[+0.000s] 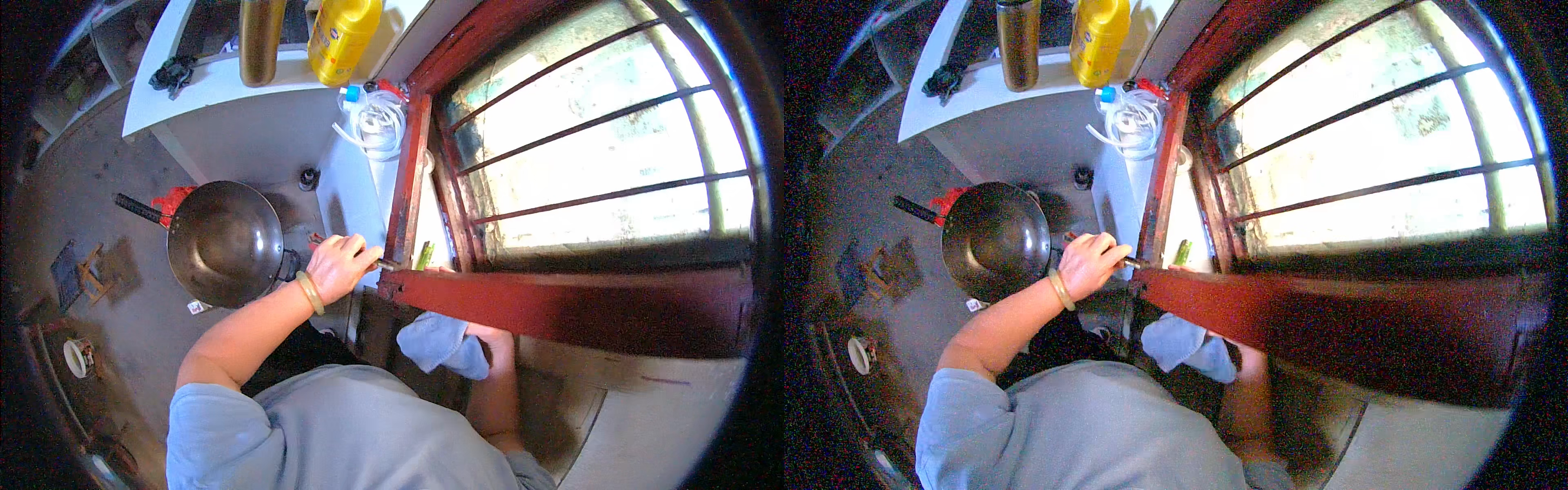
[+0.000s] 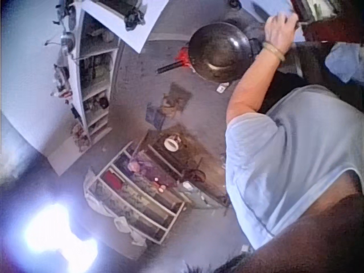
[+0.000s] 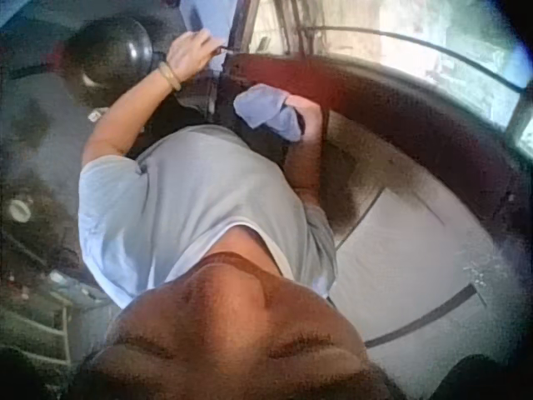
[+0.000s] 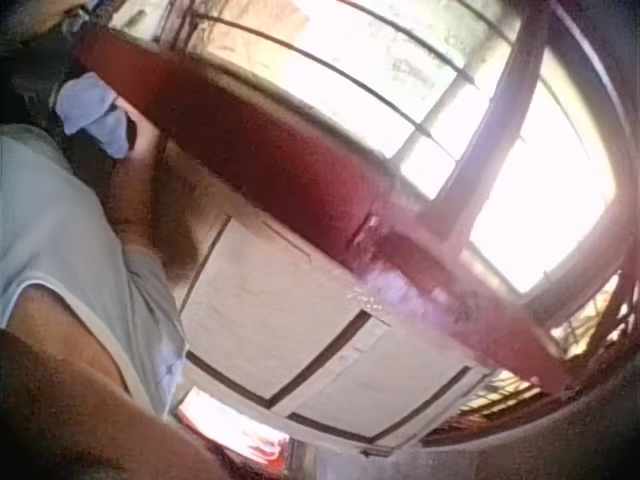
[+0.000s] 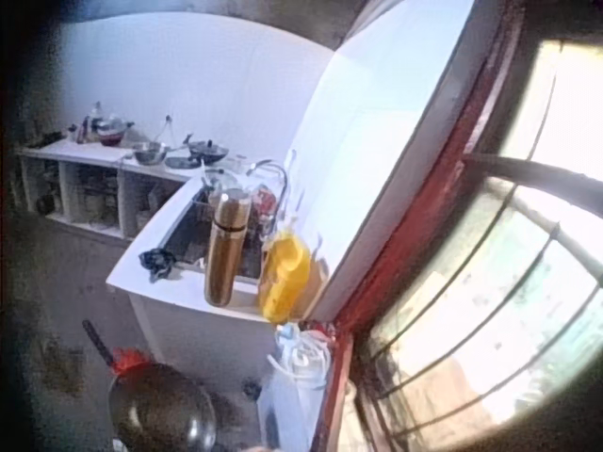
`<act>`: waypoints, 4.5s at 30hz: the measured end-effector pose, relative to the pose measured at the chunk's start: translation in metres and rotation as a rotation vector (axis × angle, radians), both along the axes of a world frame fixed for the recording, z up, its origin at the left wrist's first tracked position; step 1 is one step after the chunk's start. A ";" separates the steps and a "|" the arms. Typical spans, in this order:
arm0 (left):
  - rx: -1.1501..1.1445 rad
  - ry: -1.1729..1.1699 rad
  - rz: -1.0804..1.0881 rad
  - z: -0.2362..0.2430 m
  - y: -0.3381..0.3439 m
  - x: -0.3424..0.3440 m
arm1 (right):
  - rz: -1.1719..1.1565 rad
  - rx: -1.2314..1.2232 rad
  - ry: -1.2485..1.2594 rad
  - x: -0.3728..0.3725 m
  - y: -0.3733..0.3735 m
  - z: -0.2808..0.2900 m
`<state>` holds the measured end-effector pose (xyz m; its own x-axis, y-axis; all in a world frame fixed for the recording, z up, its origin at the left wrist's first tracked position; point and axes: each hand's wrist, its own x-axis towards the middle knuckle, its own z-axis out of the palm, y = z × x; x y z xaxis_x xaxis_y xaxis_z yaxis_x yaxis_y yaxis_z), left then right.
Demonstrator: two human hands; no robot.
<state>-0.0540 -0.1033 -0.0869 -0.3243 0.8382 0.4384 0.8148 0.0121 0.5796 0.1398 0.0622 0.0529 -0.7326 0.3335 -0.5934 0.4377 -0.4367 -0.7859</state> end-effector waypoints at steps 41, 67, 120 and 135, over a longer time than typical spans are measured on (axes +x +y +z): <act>0.008 0.076 -0.173 -0.010 0.028 -0.013 | -0.233 0.663 0.051 -0.085 0.075 -0.082; -0.059 -0.021 -0.186 0.000 0.032 -0.017 | 0.071 0.509 -0.221 -0.100 0.058 -0.076; -0.248 -0.051 -0.151 -0.008 0.042 -0.021 | 0.054 0.617 -0.222 -0.092 0.050 -0.113; -0.267 -0.104 -0.171 -0.001 0.028 -0.022 | -0.091 0.399 -0.145 -0.108 0.038 -0.101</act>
<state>-0.0761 -0.0755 -0.0876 -0.2004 0.9652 0.1682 0.7547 0.0426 0.6547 0.0319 0.1005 -0.0478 -0.6082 0.6167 -0.4997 0.5297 -0.1534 -0.8342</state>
